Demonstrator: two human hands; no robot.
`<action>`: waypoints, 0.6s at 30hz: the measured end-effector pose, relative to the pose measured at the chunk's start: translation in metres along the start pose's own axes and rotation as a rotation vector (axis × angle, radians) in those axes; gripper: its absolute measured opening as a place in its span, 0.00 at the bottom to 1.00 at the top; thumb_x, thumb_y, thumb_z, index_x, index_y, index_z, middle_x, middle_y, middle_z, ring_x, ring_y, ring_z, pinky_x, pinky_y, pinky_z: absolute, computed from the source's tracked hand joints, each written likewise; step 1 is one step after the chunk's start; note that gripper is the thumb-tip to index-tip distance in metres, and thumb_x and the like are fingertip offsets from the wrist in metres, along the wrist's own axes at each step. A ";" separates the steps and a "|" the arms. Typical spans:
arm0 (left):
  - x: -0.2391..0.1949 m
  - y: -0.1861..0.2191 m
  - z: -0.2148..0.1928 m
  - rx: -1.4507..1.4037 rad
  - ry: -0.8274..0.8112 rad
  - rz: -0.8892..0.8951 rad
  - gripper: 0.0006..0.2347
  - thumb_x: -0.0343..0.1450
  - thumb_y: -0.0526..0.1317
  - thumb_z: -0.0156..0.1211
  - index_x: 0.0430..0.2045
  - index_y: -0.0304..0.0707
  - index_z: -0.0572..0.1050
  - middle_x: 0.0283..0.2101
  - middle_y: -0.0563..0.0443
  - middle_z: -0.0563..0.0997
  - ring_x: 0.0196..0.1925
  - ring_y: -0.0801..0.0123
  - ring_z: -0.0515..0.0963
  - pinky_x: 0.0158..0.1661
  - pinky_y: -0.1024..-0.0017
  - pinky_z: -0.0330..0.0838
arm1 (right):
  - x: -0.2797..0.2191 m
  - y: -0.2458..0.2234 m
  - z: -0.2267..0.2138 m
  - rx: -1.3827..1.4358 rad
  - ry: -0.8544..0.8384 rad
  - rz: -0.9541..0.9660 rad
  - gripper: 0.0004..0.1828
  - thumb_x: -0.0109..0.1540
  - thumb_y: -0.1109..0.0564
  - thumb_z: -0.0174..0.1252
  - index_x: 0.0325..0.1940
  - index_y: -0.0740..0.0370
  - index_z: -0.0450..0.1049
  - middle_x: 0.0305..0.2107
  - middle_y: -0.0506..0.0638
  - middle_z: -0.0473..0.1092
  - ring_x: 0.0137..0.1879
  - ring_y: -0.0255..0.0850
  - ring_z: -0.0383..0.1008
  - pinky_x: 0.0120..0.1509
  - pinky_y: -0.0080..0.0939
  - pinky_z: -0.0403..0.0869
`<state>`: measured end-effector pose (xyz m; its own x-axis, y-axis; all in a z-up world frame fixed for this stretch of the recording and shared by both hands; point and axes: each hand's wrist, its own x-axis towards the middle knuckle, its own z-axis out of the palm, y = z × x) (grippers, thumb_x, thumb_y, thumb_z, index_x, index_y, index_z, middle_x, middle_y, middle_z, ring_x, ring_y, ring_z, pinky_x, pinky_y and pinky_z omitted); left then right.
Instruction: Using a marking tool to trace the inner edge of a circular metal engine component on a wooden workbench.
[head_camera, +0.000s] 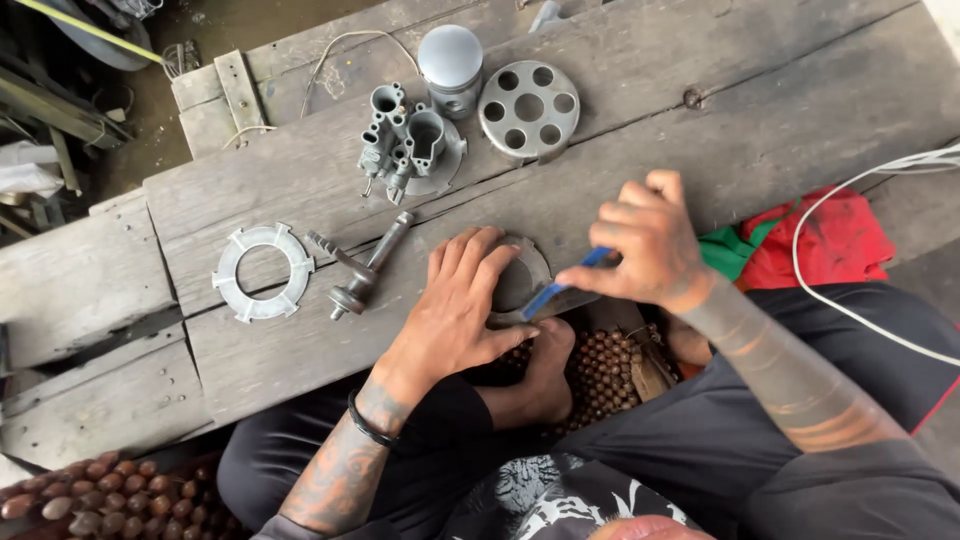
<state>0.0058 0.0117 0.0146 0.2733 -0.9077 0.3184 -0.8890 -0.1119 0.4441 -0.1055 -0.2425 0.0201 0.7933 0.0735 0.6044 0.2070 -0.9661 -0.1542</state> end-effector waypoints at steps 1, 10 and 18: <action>0.001 0.000 0.000 -0.007 0.012 0.008 0.42 0.58 0.56 0.76 0.62 0.37 0.59 0.61 0.34 0.64 0.66 0.40 0.62 0.61 0.46 0.55 | 0.000 0.011 -0.002 -0.035 0.007 -0.005 0.36 0.61 0.21 0.57 0.17 0.50 0.61 0.17 0.42 0.58 0.31 0.43 0.62 0.54 0.49 0.57; 0.000 0.003 0.004 0.061 0.032 0.060 0.41 0.57 0.53 0.77 0.61 0.37 0.60 0.63 0.36 0.63 0.67 0.42 0.61 0.61 0.46 0.58 | -0.006 0.021 0.001 -0.019 0.020 -0.010 0.37 0.60 0.21 0.58 0.16 0.51 0.61 0.16 0.42 0.57 0.29 0.43 0.61 0.53 0.49 0.57; -0.002 0.001 0.001 0.077 0.054 0.060 0.41 0.56 0.54 0.76 0.61 0.37 0.61 0.63 0.38 0.64 0.67 0.44 0.62 0.62 0.49 0.58 | 0.000 0.009 0.001 0.022 -0.023 -0.041 0.35 0.58 0.22 0.59 0.16 0.50 0.61 0.16 0.43 0.58 0.30 0.43 0.63 0.52 0.50 0.57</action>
<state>0.0036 0.0129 0.0137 0.2367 -0.8906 0.3882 -0.9294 -0.0911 0.3577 -0.1034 -0.2506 0.0175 0.7967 0.1186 0.5926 0.2518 -0.9565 -0.1471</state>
